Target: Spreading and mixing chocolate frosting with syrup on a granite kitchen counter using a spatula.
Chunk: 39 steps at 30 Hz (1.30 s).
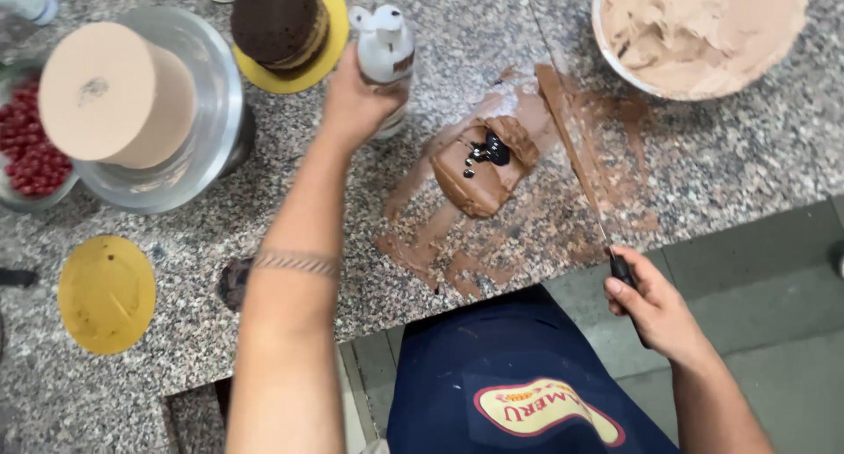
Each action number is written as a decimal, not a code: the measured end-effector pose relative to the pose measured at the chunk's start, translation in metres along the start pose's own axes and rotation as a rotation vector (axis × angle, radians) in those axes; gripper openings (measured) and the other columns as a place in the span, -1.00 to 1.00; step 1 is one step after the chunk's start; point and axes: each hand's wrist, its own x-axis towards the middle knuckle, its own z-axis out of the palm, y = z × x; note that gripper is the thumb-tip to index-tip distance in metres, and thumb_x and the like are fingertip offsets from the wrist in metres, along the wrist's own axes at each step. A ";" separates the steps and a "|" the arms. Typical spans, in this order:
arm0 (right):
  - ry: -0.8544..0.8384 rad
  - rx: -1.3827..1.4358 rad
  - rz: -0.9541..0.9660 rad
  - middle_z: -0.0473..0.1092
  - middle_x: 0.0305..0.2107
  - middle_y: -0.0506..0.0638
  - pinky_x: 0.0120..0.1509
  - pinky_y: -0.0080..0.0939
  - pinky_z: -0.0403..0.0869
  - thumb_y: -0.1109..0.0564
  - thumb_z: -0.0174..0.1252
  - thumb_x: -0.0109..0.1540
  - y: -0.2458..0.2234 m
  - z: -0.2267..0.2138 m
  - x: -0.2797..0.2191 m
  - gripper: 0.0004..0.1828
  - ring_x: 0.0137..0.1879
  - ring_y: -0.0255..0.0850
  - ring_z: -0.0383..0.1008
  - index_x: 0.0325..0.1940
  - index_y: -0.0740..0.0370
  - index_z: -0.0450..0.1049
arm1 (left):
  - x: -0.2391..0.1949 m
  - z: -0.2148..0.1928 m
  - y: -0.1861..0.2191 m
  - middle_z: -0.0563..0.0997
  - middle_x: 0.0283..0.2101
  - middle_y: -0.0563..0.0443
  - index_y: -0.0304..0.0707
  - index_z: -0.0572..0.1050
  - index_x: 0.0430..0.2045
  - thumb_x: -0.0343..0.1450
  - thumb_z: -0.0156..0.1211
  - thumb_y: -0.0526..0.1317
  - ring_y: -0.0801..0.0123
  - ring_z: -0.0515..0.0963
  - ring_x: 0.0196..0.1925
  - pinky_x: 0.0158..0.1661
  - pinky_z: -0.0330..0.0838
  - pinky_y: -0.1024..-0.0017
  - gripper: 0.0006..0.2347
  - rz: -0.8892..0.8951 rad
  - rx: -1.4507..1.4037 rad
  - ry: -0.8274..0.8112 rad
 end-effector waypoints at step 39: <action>0.031 -0.958 -0.220 0.41 0.22 0.12 0.29 -0.10 0.43 0.03 0.19 0.27 -0.018 0.159 -0.066 -0.36 0.28 0.07 0.46 0.44 -0.18 0.24 | -0.425 -0.071 -0.177 0.33 0.41 -0.30 -0.29 0.45 0.17 0.46 0.13 -0.26 -0.13 0.14 0.51 0.42 -0.18 -0.10 -0.65 -0.499 0.596 0.777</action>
